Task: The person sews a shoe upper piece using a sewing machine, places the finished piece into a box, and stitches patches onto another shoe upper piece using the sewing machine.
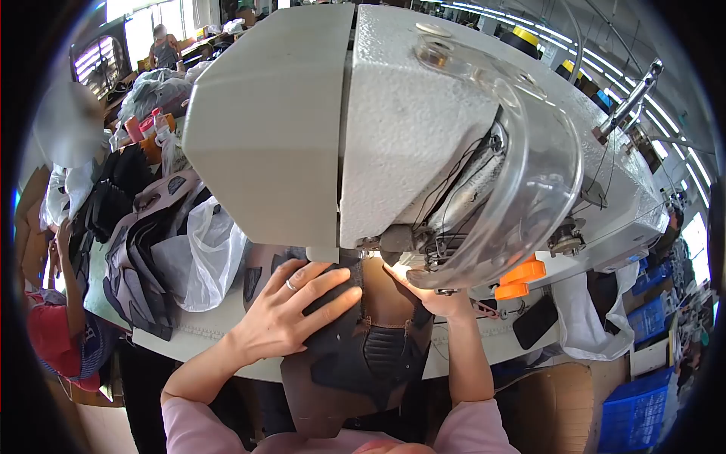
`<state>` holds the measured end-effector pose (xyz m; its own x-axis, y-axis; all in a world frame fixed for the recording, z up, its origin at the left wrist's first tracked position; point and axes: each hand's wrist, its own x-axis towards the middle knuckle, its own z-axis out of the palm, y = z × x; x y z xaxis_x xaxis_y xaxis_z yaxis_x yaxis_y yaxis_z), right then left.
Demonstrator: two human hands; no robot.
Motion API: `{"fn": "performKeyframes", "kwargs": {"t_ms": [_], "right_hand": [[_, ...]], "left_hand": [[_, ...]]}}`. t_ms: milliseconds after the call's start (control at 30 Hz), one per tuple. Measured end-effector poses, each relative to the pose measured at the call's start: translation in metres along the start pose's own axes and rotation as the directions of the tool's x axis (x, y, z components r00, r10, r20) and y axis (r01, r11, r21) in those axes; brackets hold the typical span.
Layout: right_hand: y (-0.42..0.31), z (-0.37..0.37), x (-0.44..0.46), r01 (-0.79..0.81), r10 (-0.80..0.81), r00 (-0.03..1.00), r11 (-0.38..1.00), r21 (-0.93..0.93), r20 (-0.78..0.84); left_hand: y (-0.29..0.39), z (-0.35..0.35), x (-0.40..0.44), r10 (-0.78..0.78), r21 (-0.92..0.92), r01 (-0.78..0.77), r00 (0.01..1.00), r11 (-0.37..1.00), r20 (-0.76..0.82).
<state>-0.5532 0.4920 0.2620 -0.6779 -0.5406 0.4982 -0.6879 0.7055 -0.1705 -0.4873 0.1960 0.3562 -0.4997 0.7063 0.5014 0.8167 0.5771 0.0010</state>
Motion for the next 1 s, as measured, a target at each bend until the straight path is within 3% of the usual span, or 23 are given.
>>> {"fn": "performKeyframes", "kwargs": {"t_ms": [67,100,167,200,367,400,433,467,600,667,767,833,933,1000], "right_hand": [[0.015,0.029,-0.016,-0.117,0.118,0.993,0.992,0.038,-0.014],[0.018,0.039,-0.019,-0.198,0.207,0.978,0.961,0.192,-0.029],[0.019,0.04,-0.02,-0.238,0.284,0.955,0.902,0.361,-0.08],[0.013,0.03,-0.017,-0.208,0.272,0.954,0.902,0.378,-0.126],[0.016,0.036,-0.018,-0.193,0.332,0.938,0.732,0.653,-0.095],[0.006,0.023,-0.012,-0.18,0.34,0.936,0.689,0.702,-0.094],[0.001,0.016,-0.01,-0.204,0.337,0.938,0.717,0.666,-0.076],[-0.003,0.009,-0.008,-0.226,0.334,0.941,0.744,0.628,-0.058],[0.008,0.024,-0.007,-0.258,0.265,0.964,0.954,0.153,-0.032],[0.006,0.021,-0.008,-0.175,0.187,0.98,0.972,0.158,-0.07],[-0.041,-0.035,0.029,-0.096,0.178,0.973,0.891,0.444,-0.147],[-0.045,-0.035,0.028,-0.175,0.314,0.942,0.765,0.62,-0.121],[-0.048,-0.043,0.032,-0.29,0.387,0.922,0.656,0.696,0.02],[-0.047,-0.044,0.034,-0.271,0.37,0.929,0.677,0.684,0.002]], "left_hand": [[-0.001,0.007,0.004,0.028,-0.001,-0.028,0.99,1.0,-0.14],[0.0,0.007,0.009,0.021,0.026,-0.017,0.987,1.0,-0.159],[0.003,0.004,0.021,0.014,0.086,0.002,0.981,0.996,-0.195],[0.001,0.014,0.022,-0.022,0.017,0.027,0.969,1.0,-0.247],[-0.013,0.018,0.019,-0.358,-0.094,0.345,0.903,0.934,-0.239],[-0.022,0.017,0.014,-0.451,-0.195,0.419,0.877,0.887,-0.167],[-0.028,0.016,0.009,-0.536,-0.289,0.494,0.84,0.82,-0.085],[-0.027,0.015,0.007,-0.519,-0.294,0.476,0.85,0.829,-0.086],[-0.015,0.004,0.013,-0.449,-0.243,0.429,0.893,0.87,-0.028],[-0.013,0.018,0.022,-0.497,-0.277,0.471,0.868,0.838,-0.026],[-0.013,0.034,0.034,-0.551,-0.339,0.499,0.832,0.798,-0.071],[-0.011,0.037,0.04,-0.537,-0.31,0.478,0.831,0.822,-0.145],[-0.007,0.033,0.043,-0.458,-0.196,0.417,0.844,0.887,-0.278],[-0.007,0.029,0.047,-0.435,-0.078,0.436,0.833,0.897,-0.342]]}}
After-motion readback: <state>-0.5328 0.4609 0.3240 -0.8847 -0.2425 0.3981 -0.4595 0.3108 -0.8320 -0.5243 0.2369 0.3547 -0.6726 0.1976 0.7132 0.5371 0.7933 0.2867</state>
